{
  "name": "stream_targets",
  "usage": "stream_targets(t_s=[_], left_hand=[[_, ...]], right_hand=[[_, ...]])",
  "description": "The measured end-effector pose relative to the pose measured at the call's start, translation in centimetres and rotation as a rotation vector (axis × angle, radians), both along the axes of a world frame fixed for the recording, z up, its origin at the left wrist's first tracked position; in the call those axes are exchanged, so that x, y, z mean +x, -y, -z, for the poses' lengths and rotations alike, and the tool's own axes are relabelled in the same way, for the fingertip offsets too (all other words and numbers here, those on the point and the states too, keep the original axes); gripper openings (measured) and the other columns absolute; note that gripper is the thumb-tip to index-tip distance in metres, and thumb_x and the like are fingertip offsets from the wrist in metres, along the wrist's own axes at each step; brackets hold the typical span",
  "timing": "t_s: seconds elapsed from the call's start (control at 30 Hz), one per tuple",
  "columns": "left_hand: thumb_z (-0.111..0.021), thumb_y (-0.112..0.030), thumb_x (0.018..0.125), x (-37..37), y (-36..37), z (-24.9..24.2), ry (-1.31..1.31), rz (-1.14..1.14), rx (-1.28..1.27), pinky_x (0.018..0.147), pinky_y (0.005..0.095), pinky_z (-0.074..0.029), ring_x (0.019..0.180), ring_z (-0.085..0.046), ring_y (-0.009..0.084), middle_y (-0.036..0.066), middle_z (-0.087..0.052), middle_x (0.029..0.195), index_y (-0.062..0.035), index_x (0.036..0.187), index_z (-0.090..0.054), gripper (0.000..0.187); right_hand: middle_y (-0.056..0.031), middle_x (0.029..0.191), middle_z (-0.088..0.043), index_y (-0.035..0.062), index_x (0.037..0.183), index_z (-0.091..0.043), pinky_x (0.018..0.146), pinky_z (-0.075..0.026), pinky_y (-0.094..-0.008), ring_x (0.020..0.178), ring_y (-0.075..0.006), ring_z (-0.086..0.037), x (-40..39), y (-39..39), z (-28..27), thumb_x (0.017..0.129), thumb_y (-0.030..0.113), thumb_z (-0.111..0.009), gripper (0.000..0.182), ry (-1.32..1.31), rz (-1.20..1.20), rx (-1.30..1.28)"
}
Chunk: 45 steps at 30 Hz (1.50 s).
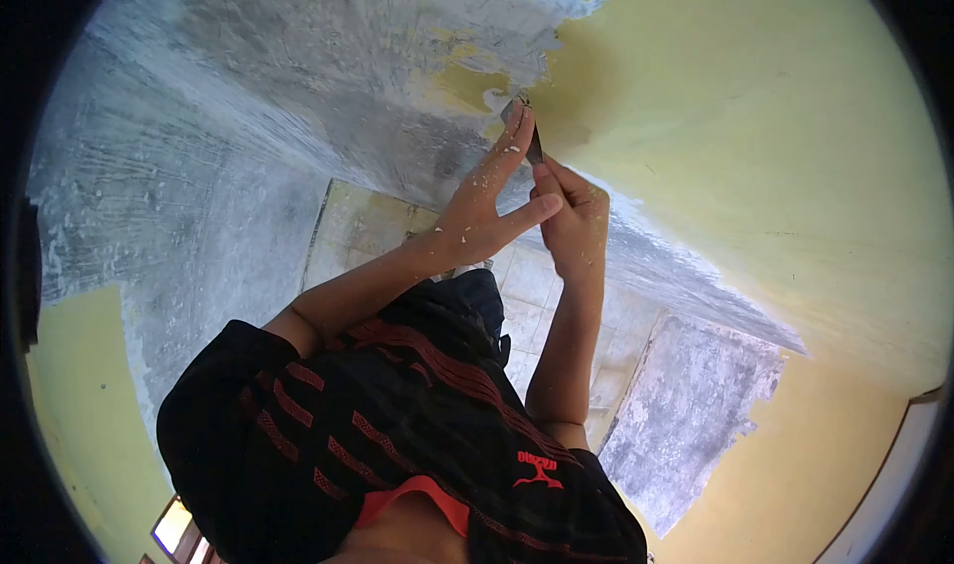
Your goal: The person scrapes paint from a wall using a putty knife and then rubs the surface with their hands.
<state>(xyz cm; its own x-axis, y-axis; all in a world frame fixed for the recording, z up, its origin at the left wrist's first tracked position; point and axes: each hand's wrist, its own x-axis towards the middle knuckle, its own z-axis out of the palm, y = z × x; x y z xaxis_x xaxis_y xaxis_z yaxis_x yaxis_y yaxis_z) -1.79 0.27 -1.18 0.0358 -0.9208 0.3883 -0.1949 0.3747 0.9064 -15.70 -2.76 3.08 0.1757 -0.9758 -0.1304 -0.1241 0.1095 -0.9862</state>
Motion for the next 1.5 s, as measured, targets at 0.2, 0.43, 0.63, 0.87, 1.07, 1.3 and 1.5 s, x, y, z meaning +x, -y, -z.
stream_targets(t_s=[0.2,0.43,0.63,0.87,1.07,1.3,1.5], left_hand=[[-0.072,-0.043,0.102,0.9,0.0,-0.2,-0.003,-0.012,0.027,0.132,0.0515,-0.015,0.166,-0.006,0.0443,0.035,-0.008,0.176,0.0066,0.170,-0.011,0.104],[-0.072,-0.038,0.104,1.5,-0.3,-0.6,0.000,-0.013,0.033,0.133,0.0482,-0.015,0.167,-0.007,0.0397,0.033,-0.010,0.177,0.0044,0.170,-0.015,0.098],[-0.072,-0.039,0.103,1.4,-0.4,-1.2,0.031,0.036,0.061,0.133,0.0468,-0.016,0.167,-0.010,0.0374,0.030,-0.010,0.178,0.0026,0.171,-0.015,0.097],[-0.070,-0.038,0.105,1.4,-0.7,-2.1,-0.061,0.090,0.169,0.133,0.0457,-0.015,0.167,-0.012,0.0357,0.028,-0.016,0.178,0.0002,0.171,-0.019,0.091],[-0.070,-0.037,0.106,2.2,-0.5,-1.7,-0.188,0.097,0.147,0.132,0.0448,-0.017,0.166,-0.015,0.0344,0.026,-0.020,0.178,-0.0004,0.171,-0.021,0.090],[-0.071,-0.046,0.103,1.9,-0.4,-2.1,-0.169,0.015,0.105,0.133,0.0475,-0.017,0.166,-0.012,0.0410,0.033,-0.014,0.176,0.0069,0.168,-0.021,0.097],[-0.072,-0.032,0.105,1.6,-0.5,-2.1,-0.115,-0.029,0.017,0.133,0.0439,-0.016,0.167,-0.010,0.0365,0.027,-0.014,0.178,0.0023,0.170,-0.020,0.090]], right_hand=[[0.0007,0.076,-0.063,-0.0065,0.114,-0.078,0.057,-0.039,-0.0261,0.066,-0.0068,-0.051,0.4,0.7,0.1,0.104,0.015,-0.071,0.025,-0.125,-0.061,-0.075],[0.0043,0.073,-0.061,-0.0020,0.117,-0.080,0.049,-0.033,-0.0234,0.059,-0.0027,-0.047,0.5,0.9,0.5,0.105,0.018,-0.072,0.025,0.033,-0.073,0.086],[0.0056,0.072,-0.060,-0.0022,0.117,-0.079,0.047,-0.030,-0.0226,0.054,-0.0017,-0.044,-0.1,0.9,-1.1,0.106,0.020,-0.071,0.026,-0.024,-0.068,0.080],[0.0073,0.068,-0.055,-0.0004,0.128,-0.077,0.047,-0.030,-0.0231,0.053,-0.0016,-0.041,-0.6,0.1,-1.0,0.108,0.022,-0.069,0.031,-0.057,-0.060,0.051],[0.0057,0.068,-0.056,-0.0005,0.122,-0.078,0.046,-0.031,-0.0222,0.053,-0.0016,-0.043,0.1,-1.0,-0.9,0.108,0.023,-0.068,0.029,-0.038,-0.076,0.034],[0.0061,0.065,-0.055,-0.0006,0.121,-0.078,0.045,-0.031,-0.0232,0.051,-0.0016,-0.042,0.6,0.4,-1.6,0.108,0.024,-0.068,0.029,-0.058,-0.133,0.054],[0.0048,0.066,-0.054,-0.0027,0.112,-0.079,0.049,-0.034,-0.0257,0.056,-0.0038,-0.043,2.0,2.1,-0.1,0.107,0.022,-0.067,0.027,-0.096,-0.158,-0.107]])
